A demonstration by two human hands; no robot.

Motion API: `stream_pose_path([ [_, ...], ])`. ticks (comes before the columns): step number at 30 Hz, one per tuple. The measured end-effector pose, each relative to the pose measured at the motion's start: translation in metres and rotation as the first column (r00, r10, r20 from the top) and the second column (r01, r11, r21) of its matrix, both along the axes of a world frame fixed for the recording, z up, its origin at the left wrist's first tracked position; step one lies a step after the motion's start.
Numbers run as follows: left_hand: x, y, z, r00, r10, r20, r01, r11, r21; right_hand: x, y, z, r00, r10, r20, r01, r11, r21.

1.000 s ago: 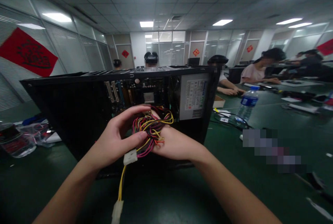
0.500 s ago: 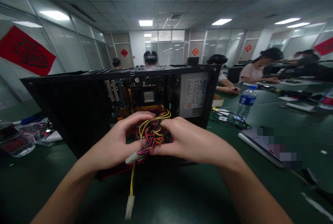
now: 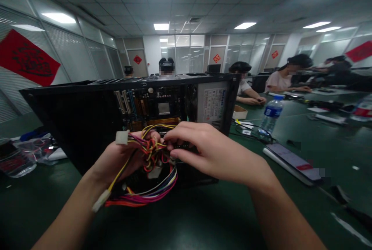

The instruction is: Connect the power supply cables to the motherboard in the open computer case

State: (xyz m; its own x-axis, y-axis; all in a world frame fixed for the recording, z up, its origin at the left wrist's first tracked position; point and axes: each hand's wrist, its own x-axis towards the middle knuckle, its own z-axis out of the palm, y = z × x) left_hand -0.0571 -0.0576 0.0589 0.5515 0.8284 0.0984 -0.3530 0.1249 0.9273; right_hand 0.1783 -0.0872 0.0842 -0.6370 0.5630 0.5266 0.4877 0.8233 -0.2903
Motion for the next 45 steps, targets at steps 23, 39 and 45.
stream_pose_path([
  [23,0.005,-0.003,0.012,0.974,0.041,0.223,0.038,0.94,-0.339,-0.015,-0.034,0.0,0.972,0.104,0.21,-0.139,0.977,0.163],
  [39,0.006,-0.026,0.021,0.967,-0.09,0.238,0.139,0.97,-0.199,-0.014,-0.028,-0.003,0.978,0.108,0.18,-0.139,0.976,0.168],
  [45,0.002,-0.034,0.027,0.986,-0.067,0.154,0.09,0.985,-0.148,-0.006,-0.013,0.001,0.979,0.197,-0.049,-0.187,0.969,0.164],
])
